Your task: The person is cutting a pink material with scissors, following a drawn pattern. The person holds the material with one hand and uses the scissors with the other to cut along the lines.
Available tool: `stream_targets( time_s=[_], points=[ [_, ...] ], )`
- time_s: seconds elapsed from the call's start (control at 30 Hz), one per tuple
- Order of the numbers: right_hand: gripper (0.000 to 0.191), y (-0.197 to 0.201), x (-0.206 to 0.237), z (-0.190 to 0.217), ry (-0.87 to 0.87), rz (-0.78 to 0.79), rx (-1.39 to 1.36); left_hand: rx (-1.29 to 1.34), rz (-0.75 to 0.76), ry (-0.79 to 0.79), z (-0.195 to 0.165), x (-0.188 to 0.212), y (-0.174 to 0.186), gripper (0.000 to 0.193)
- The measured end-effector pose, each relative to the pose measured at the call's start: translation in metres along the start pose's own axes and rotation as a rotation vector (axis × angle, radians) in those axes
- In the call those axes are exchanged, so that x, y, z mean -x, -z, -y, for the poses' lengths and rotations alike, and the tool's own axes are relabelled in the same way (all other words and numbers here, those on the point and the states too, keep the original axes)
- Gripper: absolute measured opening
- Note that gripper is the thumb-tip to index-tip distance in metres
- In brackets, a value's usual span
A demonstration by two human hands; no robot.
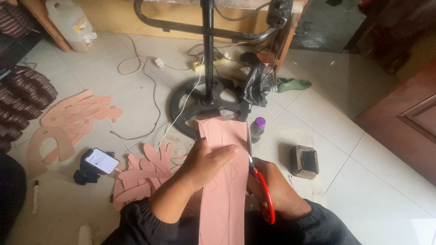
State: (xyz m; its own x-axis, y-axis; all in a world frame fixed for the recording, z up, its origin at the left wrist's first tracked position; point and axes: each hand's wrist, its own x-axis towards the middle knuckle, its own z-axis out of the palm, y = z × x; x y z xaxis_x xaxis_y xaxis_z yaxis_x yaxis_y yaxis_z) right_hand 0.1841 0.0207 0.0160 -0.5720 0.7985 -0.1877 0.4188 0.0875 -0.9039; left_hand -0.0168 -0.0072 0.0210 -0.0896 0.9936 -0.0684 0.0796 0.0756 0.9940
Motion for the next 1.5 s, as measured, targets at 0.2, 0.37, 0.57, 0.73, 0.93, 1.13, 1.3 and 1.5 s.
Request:
stream_targets(
  time_s=[0.2, 0.37, 0.57, 0.73, 0.93, 1.13, 1.3, 1.5],
  points=[
    [0.015, 0.002, 0.000, -0.006, 0.107, 0.003, -0.010, -0.003, 0.009, -0.012, -0.007, 0.005, -0.004, 0.030],
    [0.016, -0.001, -0.001, -0.012, 0.040, -0.022, -0.038, 0.033, -0.029, -0.033, -0.008, 0.004, -0.005, 0.027],
    [0.020, 0.001, 0.001, -0.009, -0.049, -0.029, -0.030, 0.010, -0.027, -0.044, -0.010, 0.004, 0.001, 0.029],
    [0.017, -0.001, 0.001, -0.007, -0.083, -0.069, 0.026, 0.085, -0.030, -0.078, -0.015, 0.006, 0.001, 0.029],
    [0.024, -0.005, 0.000, -0.001, -0.018, -0.048, -0.008, -0.132, 0.079, -0.002, -0.019, 0.007, 0.003, 0.027],
    [0.022, 0.001, 0.000, 0.000, 0.031, -0.021, 0.014, -0.076, 0.087, -0.036, -0.019, 0.008, 0.002, 0.025],
    [0.026, 0.003, 0.004, -0.006, -0.031, -0.010, -0.015, -0.090, 0.043, -0.075, -0.016, 0.009, 0.003, 0.025],
    [0.029, -0.002, 0.003, 0.001, -0.183, -0.040, -0.046, -0.085, 0.029, -0.111, -0.014, 0.007, 0.004, 0.023]
  ],
)
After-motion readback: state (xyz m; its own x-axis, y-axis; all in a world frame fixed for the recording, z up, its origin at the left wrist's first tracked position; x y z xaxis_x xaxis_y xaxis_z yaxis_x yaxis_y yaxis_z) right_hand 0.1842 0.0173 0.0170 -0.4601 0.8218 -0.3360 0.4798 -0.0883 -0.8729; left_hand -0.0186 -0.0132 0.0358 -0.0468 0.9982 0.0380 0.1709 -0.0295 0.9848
